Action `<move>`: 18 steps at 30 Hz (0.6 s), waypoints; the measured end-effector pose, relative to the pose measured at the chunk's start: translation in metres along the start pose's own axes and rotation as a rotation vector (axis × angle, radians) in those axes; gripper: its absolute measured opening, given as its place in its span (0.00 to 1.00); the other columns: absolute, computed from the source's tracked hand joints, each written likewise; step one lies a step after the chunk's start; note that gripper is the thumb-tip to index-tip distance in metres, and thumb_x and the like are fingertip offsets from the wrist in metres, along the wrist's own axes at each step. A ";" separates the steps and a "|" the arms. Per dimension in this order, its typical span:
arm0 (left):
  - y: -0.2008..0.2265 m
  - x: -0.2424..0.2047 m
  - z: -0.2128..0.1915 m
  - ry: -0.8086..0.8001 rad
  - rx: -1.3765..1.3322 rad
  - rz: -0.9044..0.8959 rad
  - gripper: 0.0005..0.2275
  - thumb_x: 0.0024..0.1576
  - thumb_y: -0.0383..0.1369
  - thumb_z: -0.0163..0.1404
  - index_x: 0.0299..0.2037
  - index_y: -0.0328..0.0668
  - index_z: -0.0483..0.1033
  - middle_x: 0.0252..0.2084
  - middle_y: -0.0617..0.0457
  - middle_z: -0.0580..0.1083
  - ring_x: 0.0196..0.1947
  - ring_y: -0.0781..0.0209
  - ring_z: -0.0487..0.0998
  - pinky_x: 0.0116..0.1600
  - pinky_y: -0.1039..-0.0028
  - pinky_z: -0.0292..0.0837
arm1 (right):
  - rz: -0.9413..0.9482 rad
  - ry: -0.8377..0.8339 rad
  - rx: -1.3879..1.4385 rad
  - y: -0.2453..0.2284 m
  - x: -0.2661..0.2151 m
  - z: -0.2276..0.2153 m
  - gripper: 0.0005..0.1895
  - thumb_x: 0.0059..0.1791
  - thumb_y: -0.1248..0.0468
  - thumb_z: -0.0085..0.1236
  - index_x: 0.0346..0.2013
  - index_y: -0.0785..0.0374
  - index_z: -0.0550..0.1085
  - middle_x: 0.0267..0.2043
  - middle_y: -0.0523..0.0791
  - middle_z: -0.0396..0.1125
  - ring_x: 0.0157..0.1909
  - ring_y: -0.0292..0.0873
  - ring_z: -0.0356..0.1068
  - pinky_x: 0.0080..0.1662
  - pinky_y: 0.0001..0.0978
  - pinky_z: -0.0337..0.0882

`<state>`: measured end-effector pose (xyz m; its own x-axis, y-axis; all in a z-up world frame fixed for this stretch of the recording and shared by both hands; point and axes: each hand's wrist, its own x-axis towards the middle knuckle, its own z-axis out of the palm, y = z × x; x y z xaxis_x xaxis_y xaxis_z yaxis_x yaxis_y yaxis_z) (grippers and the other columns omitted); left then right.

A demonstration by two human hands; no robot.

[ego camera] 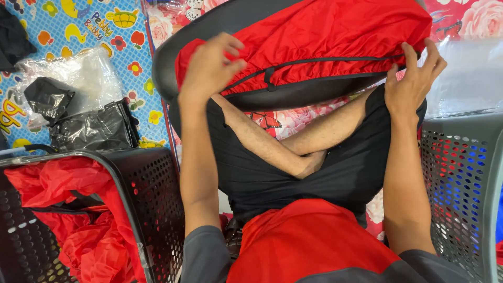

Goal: A person sitting on the floor fits a red fabric cover onto a motorcycle seat, trims the excess straps with scissors, and uses a lighter to singe the cut edges for a clean finish.

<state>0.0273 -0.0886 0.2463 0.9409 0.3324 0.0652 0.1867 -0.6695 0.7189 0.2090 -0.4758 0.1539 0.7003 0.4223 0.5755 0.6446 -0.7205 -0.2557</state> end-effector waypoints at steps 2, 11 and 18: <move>-0.009 0.012 0.034 -0.188 0.174 -0.125 0.23 0.45 0.37 0.67 0.52 0.47 0.77 0.45 0.55 0.80 0.41 0.54 0.80 0.46 0.63 0.73 | -0.002 -0.025 -0.028 0.004 -0.004 0.004 0.27 0.45 0.84 0.66 0.59 0.70 0.77 0.65 0.56 0.55 0.61 0.60 0.54 0.57 0.50 0.69; -0.030 0.009 0.139 -0.085 0.339 0.001 0.18 0.45 0.34 0.64 0.45 0.46 0.74 0.45 0.44 0.72 0.42 0.39 0.77 0.42 0.51 0.75 | 0.138 0.023 0.037 0.024 -0.012 0.017 0.07 0.49 0.77 0.58 0.42 0.71 0.75 0.47 0.54 0.64 0.46 0.57 0.66 0.48 0.44 0.68; -0.020 0.013 0.114 0.014 0.032 0.076 0.08 0.43 0.25 0.62 0.33 0.41 0.80 0.34 0.52 0.75 0.32 0.52 0.78 0.37 0.64 0.74 | 0.175 0.229 0.042 -0.032 -0.002 0.021 0.17 0.40 0.82 0.56 0.42 0.70 0.73 0.53 0.55 0.59 0.53 0.58 0.60 0.54 0.47 0.63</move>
<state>0.0680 -0.1465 0.1533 0.9486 0.2891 0.1286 0.1241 -0.7138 0.6893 0.1931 -0.4425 0.1447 0.7181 0.1548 0.6785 0.5353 -0.7459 -0.3963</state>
